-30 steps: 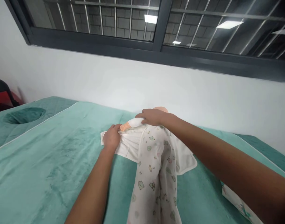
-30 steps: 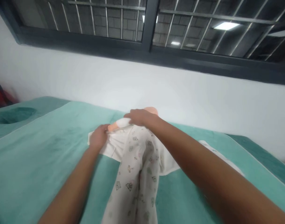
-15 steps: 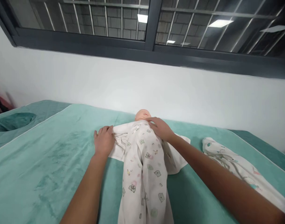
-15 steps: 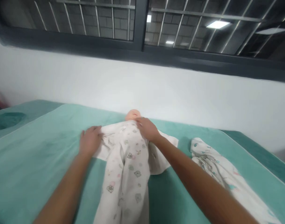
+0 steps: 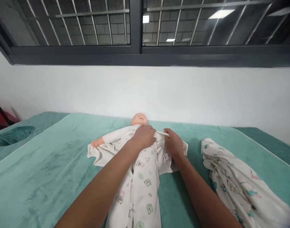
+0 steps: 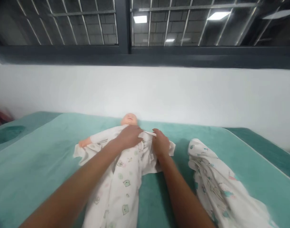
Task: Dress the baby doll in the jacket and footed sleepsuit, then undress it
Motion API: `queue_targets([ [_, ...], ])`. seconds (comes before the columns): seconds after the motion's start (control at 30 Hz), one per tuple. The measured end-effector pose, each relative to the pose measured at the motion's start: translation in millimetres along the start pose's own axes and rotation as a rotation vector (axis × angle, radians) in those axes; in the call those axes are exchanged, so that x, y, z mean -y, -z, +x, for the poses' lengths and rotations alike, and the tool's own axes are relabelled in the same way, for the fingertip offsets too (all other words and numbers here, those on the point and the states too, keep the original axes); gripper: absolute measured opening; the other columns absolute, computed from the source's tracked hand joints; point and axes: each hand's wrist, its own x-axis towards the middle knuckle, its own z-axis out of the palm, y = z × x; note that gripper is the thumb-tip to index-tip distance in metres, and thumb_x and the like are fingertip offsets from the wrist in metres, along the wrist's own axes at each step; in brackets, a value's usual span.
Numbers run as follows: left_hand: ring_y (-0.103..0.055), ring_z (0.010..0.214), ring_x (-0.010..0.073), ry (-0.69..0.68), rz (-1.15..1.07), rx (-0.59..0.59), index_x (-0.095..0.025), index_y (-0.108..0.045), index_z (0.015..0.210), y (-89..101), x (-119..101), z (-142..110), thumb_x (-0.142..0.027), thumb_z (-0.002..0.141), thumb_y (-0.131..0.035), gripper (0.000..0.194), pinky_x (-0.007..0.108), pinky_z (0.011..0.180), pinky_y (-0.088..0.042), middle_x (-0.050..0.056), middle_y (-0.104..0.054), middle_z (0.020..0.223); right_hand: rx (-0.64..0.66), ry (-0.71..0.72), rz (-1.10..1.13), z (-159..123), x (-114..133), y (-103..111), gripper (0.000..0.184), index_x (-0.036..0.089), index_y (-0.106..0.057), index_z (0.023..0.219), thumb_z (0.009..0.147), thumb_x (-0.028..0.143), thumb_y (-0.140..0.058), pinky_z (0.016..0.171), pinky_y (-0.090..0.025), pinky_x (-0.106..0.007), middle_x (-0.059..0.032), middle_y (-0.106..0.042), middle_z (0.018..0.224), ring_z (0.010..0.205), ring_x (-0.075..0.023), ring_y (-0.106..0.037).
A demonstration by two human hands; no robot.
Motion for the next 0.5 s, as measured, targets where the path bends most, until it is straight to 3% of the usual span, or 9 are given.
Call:
queue_targets([
  [0.13,-0.06,0.104,0.0303,0.026,0.078,0.163,-0.017,-0.067,0.102,-15.2,-20,45,-0.026,0.076,-0.063,0.028,0.044,0.088,-0.046,0.015,-0.064,0.11,0.026,-0.036,0.082,1,-6,-2,0.04,0.026,-0.059,0.119,0.083,0.02,-0.041,0.083,-0.043,-0.035,-0.0042,-0.067,0.116,0.103,-0.0253,-0.061],
  [0.27,-0.06,0.105,0.0334,0.072,0.109,0.222,-0.016,-0.067,0.101,-25.2,-21,59,-0.019,0.074,-0.064,0.027,0.051,0.091,-0.043,0.017,-0.066,0.108,0.074,-0.042,0.188,3,-9,1,0.034,0.029,-0.063,0.11,0.084,0.028,-0.041,0.081,-0.045,-0.036,-0.0031,-0.07,0.107,0.098,-0.0254,-0.062],
  [0.37,-0.06,0.105,0.0319,0.074,0.104,0.204,-0.017,-0.065,0.104,-12.8,-11,53,-0.018,0.075,-0.063,0.029,0.048,0.089,-0.045,0.016,-0.066,0.109,0.057,-0.055,0.35,6,-13,5,0.031,0.028,-0.066,0.099,0.081,0.028,-0.04,0.078,-0.046,-0.035,-0.001,-0.071,0.096,0.088,-0.0231,-0.063],
  [0.5,-0.059,0.108,0.0305,0.106,0.112,0.142,-0.017,-0.062,0.107,19.2,7,34,-0.014,0.078,-0.058,0.029,0.044,0.088,-0.047,0.016,-0.062,0.113,0.011,-0.099,0.473,10,-20,10,0.031,0.025,-0.068,0.091,0.075,0.028,-0.042,0.077,-0.045,-0.034,-0.002,-0.072,0.09,0.084,-0.0229,-0.062],
])
